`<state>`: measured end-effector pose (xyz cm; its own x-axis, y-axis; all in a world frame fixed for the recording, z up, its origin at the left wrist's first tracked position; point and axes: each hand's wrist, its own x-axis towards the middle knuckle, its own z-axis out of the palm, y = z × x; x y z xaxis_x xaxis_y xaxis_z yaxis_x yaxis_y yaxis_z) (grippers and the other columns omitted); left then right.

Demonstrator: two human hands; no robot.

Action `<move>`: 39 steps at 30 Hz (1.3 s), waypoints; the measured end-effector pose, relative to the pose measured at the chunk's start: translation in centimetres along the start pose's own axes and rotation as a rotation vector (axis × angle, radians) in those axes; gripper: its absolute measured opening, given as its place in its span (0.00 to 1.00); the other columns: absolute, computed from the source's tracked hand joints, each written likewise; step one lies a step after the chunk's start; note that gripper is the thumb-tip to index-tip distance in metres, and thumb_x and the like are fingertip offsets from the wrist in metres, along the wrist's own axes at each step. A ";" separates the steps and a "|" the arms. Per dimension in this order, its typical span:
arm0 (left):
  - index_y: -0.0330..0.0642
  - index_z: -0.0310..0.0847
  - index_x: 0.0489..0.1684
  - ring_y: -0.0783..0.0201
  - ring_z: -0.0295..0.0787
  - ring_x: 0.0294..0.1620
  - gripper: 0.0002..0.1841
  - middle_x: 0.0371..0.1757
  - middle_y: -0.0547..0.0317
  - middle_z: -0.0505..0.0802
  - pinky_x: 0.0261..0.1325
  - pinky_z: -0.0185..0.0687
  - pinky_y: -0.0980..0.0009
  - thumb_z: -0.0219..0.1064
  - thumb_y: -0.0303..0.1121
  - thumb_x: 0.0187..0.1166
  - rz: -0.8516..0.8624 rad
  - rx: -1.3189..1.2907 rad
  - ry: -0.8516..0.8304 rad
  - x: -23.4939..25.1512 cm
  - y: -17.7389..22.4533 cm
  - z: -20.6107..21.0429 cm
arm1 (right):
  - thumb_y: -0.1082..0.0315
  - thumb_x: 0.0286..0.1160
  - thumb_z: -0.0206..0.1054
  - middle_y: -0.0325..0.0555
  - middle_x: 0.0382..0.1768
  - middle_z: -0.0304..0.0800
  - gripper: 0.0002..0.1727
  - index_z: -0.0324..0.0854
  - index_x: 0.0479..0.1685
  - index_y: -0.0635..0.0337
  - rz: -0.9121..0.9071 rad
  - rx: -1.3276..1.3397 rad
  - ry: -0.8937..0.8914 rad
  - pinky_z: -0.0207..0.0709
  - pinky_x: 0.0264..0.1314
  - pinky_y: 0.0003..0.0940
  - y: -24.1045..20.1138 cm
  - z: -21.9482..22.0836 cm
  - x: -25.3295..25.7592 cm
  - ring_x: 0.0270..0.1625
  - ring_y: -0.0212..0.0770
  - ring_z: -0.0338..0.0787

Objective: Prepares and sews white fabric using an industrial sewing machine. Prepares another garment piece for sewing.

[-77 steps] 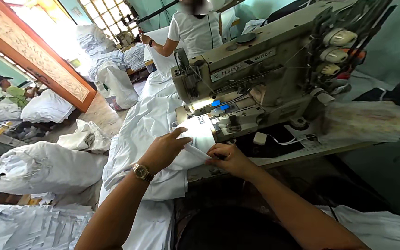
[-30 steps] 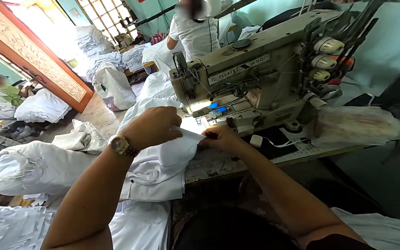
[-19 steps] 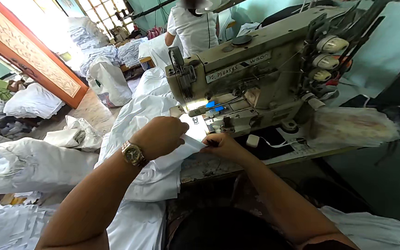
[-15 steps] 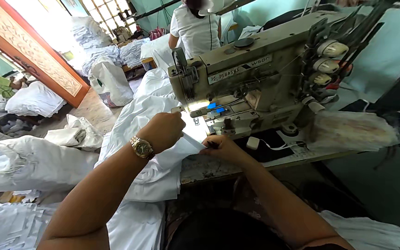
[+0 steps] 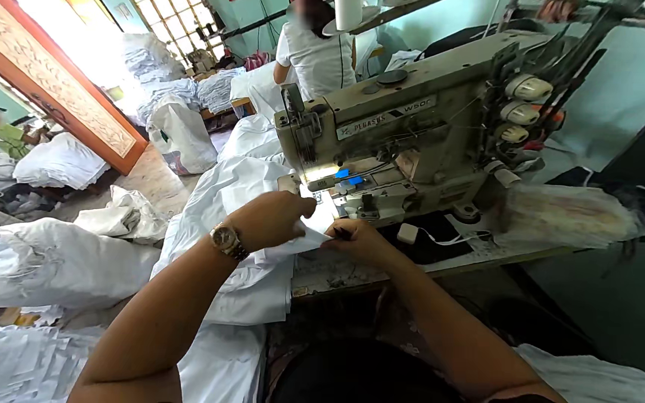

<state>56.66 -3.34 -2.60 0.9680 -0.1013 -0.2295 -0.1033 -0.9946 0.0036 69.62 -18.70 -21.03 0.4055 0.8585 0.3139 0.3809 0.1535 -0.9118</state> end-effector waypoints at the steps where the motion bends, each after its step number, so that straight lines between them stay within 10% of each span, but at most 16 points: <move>1: 0.43 0.88 0.48 0.49 0.91 0.37 0.10 0.34 0.51 0.92 0.43 0.84 0.44 0.76 0.36 0.75 -0.039 0.054 0.036 0.0 -0.2 0.2 | 0.59 0.70 0.79 0.33 0.33 0.88 0.12 0.91 0.37 0.59 -0.003 -0.005 0.008 0.73 0.38 0.15 0.1 0.1 0.0 0.33 0.18 0.79; 19: 0.42 0.90 0.26 0.53 0.86 0.50 0.18 0.44 0.54 0.88 0.51 0.85 0.54 0.75 0.48 0.75 -0.012 0.027 0.333 -0.5 -0.7 3.9 | 0.59 0.73 0.76 0.40 0.36 0.87 0.13 0.90 0.38 0.62 -0.064 -0.066 0.046 0.75 0.42 0.19 0.0 0.0 -0.6 0.36 0.23 0.80; 25: 0.49 0.90 0.53 0.42 0.61 0.88 0.18 0.71 0.55 0.88 0.87 0.48 0.32 0.80 0.45 0.68 0.021 -0.035 0.366 1.4 -3.0 9.7 | 0.64 0.81 0.68 0.47 0.50 0.93 0.11 0.92 0.49 0.60 -0.206 -0.249 0.255 0.85 0.61 0.28 0.4 1.5 -2.6 0.53 0.32 0.91; 30: 0.53 0.89 0.60 0.47 0.78 0.80 0.17 0.57 0.64 0.95 0.85 0.48 0.28 0.63 0.25 0.79 0.107 0.022 0.487 1.9 -3.4 11.6 | 0.67 0.83 0.63 0.49 0.56 0.93 0.13 0.92 0.53 0.59 -0.197 -0.326 0.309 0.87 0.62 0.32 0.5 2.0 -3.4 0.56 0.36 0.93; 39: 0.56 0.94 0.51 0.52 0.80 0.76 0.16 0.50 0.67 0.96 0.86 0.49 0.30 0.64 0.23 0.78 0.129 0.058 0.507 4.1 -6.1 11.4 | 0.68 0.82 0.63 0.47 0.53 0.95 0.12 0.93 0.51 0.58 -0.277 -0.450 0.378 0.87 0.64 0.37 1.4 2.3 -1.0 0.58 0.39 0.94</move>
<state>58.66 2.50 -14.67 0.9343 -0.2339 0.2691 -0.2271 -0.9722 -0.0569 67.87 -18.27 -23.24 0.4759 0.5722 0.6679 0.7908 0.0541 -0.6097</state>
